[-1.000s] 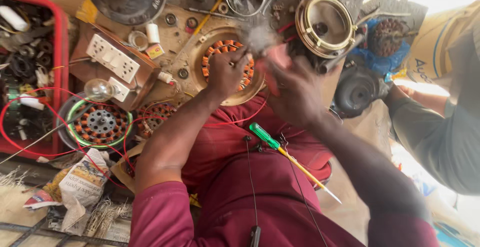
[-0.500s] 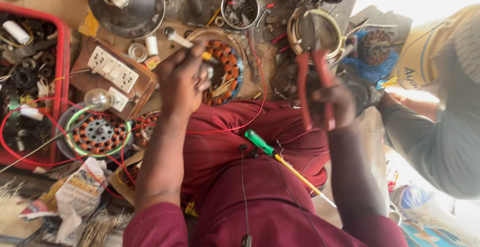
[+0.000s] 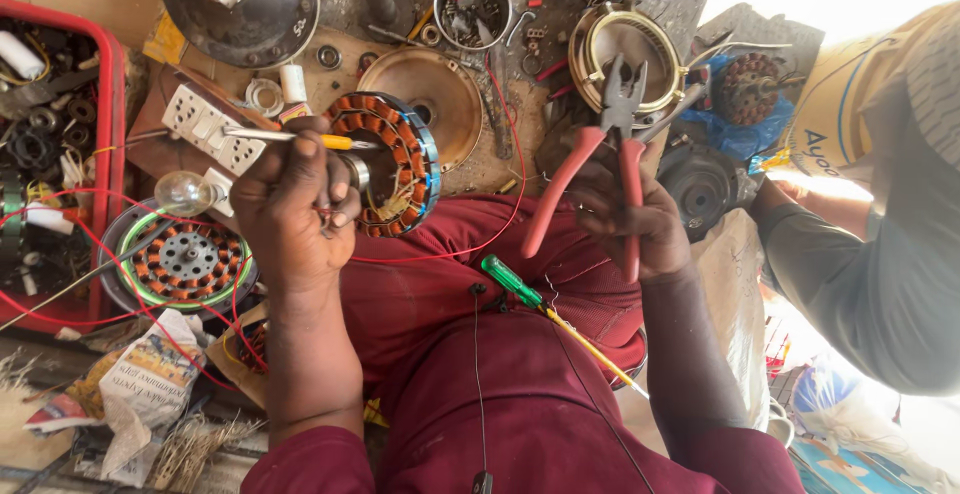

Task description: The person sits cross-legged and works on a circular motor stator, using a soldering iron to heat and join wires, a screwdriver to adjust connections, and pliers to cut and manipulate wires. The person repeatedly repositions the stator and tools while seated on the floor.

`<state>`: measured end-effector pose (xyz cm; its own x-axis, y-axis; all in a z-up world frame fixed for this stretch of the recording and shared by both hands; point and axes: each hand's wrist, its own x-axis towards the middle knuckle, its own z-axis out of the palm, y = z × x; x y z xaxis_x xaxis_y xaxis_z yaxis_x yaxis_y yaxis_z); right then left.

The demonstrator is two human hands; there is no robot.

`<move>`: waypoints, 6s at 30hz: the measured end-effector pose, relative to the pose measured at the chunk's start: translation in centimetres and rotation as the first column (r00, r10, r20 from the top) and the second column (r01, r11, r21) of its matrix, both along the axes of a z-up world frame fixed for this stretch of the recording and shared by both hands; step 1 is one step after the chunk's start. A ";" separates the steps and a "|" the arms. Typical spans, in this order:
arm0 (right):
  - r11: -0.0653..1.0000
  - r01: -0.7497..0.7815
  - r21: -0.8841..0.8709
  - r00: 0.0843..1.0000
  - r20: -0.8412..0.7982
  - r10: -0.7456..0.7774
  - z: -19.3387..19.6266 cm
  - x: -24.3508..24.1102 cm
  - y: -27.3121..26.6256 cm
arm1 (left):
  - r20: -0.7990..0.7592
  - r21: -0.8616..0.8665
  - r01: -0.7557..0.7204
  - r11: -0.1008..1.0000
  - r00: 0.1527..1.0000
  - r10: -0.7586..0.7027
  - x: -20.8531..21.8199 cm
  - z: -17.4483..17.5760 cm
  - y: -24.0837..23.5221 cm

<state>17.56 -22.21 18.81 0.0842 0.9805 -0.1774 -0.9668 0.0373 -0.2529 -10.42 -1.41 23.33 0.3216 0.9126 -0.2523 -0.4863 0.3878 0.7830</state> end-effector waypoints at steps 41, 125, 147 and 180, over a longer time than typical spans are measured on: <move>0.930 -0.367 0.000 0.925 -0.105 0.364 -4.3 -6.2 6.7 | 0.177 -0.422 0.205 0.883 0.974 -0.141 3.6 -1.0 -3.2; 0.864 0.454 -0.218 0.314 0.947 0.074 -0.7 -3.8 -15.6 | -0.575 0.285 0.930 0.233 0.360 -0.735 12.9 -4.8 -15.2; 0.790 0.529 -0.310 0.244 0.947 0.208 0.5 -3.2 -13.5 | -0.514 0.211 0.955 0.210 0.291 -0.807 14.4 -7.1 -13.5; 0.782 0.408 -0.472 -0.252 0.765 0.593 2.8 6.4 -6.2 | -0.542 0.532 0.785 0.317 0.603 -0.586 9.9 -5.4 -18.2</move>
<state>23.98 -28.44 21.57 0.5340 0.7825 -0.3202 0.4808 -0.5926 -0.6463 -0.54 -19.62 17.97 0.9460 0.2892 0.1467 -0.0980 -0.1763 0.9794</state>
